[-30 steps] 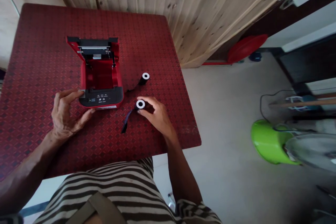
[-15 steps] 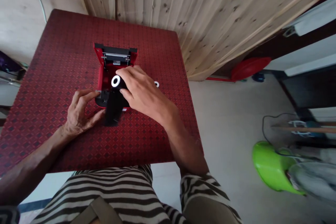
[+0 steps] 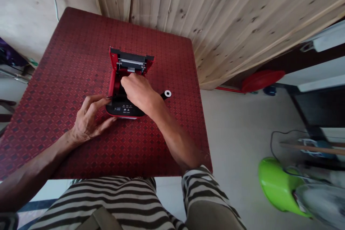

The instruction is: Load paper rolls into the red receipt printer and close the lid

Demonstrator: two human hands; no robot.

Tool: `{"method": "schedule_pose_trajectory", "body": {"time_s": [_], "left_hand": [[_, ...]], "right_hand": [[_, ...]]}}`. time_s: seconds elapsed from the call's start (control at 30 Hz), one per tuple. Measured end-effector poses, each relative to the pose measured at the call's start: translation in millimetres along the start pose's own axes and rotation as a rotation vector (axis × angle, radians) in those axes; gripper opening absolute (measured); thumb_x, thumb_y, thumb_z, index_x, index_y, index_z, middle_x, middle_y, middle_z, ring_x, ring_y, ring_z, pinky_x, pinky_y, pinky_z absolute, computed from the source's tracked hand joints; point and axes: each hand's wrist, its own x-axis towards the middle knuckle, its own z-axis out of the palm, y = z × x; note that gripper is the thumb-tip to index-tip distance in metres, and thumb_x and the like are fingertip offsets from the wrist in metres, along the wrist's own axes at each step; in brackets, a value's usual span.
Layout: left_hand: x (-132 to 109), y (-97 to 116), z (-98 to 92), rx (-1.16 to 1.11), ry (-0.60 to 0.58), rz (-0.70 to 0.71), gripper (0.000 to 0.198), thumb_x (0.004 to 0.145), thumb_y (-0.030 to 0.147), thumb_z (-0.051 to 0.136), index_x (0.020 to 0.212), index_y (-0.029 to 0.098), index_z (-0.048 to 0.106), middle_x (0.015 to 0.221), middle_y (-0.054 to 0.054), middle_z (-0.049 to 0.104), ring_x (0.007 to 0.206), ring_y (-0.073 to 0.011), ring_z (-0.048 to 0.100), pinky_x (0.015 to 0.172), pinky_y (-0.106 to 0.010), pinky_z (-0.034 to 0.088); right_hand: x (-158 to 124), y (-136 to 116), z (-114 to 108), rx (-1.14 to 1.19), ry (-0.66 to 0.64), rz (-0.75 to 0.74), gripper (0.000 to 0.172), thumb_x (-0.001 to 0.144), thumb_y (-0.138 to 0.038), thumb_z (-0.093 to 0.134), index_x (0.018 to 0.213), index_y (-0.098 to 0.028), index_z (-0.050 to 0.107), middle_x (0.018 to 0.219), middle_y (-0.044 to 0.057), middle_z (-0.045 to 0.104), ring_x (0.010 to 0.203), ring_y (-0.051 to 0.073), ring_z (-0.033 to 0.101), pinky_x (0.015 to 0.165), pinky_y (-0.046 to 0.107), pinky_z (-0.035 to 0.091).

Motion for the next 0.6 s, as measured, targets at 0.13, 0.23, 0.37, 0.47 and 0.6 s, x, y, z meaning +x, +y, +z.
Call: {"method": "schedule_pose_trajectory", "body": {"time_s": [0.13, 0.23, 0.37, 0.47, 0.6], "left_hand": [[-1, 0, 0.5, 0.002, -0.012, -0.009, 0.062, 0.096, 0.041, 0.075, 0.15, 0.023, 0.049, 0.127, -0.013, 0.066, 0.115, -0.0257, 0.068, 0.097, -0.04, 0.06], [-2, 0, 0.5, 0.012, -0.022, -0.011, 0.064, 0.096, 0.04, 0.076, 0.151, 0.023, 0.048, 0.128, -0.013, 0.066, 0.116, -0.0257, 0.068, 0.098, -0.04, 0.06], [0, 0, -4.1, -0.017, -0.016, -0.007, 0.063, 0.097, 0.044, 0.074, 0.151, 0.023, 0.048, 0.128, -0.012, 0.066, 0.117, -0.0258, 0.068, 0.099, -0.04, 0.061], [10, -2, -13.5, -0.079, 0.026, -0.032, 0.06, 0.102, 0.05, 0.065, 0.151, 0.02, 0.049, 0.128, -0.013, 0.067, 0.119, -0.0267, 0.067, 0.102, -0.043, 0.06], [53, -9, -27.7, -0.005, 0.053, -0.033, 0.057, 0.104, 0.05, 0.061, 0.15, 0.017, 0.052, 0.133, -0.015, 0.067, 0.128, -0.0284, 0.062, 0.109, -0.048, 0.057]], "right_hand": [[6, 8, 7, 0.063, 0.016, -0.036, 0.026, 0.09, 0.005, 0.06, 0.093, -0.014, 0.078, 0.09, 0.014, 0.078, 0.086, 0.027, 0.076, 0.077, 0.039, 0.058], [0, 8, 4, 0.119, -0.009, -0.005, 0.031, 0.091, 0.007, 0.055, 0.1, -0.012, 0.077, 0.098, 0.016, 0.08, 0.096, 0.03, 0.077, 0.087, 0.043, 0.06], [-27, 8, -6, 0.252, 0.122, -0.064, 0.052, 0.09, 0.009, 0.045, 0.13, -0.014, 0.071, 0.128, 0.013, 0.078, 0.12, 0.026, 0.073, 0.109, 0.046, 0.057], [-55, 9, -10, 0.38, 0.211, -0.199, 0.06, 0.09, 0.005, 0.049, 0.144, -0.017, 0.062, 0.141, 0.01, 0.072, 0.131, 0.024, 0.066, 0.116, 0.047, 0.054], [-74, 4, -4, 0.382, 0.312, -0.238, 0.034, 0.096, -0.006, 0.062, 0.126, -0.02, 0.071, 0.121, 0.009, 0.075, 0.115, 0.026, 0.066, 0.106, 0.048, 0.057]]}}
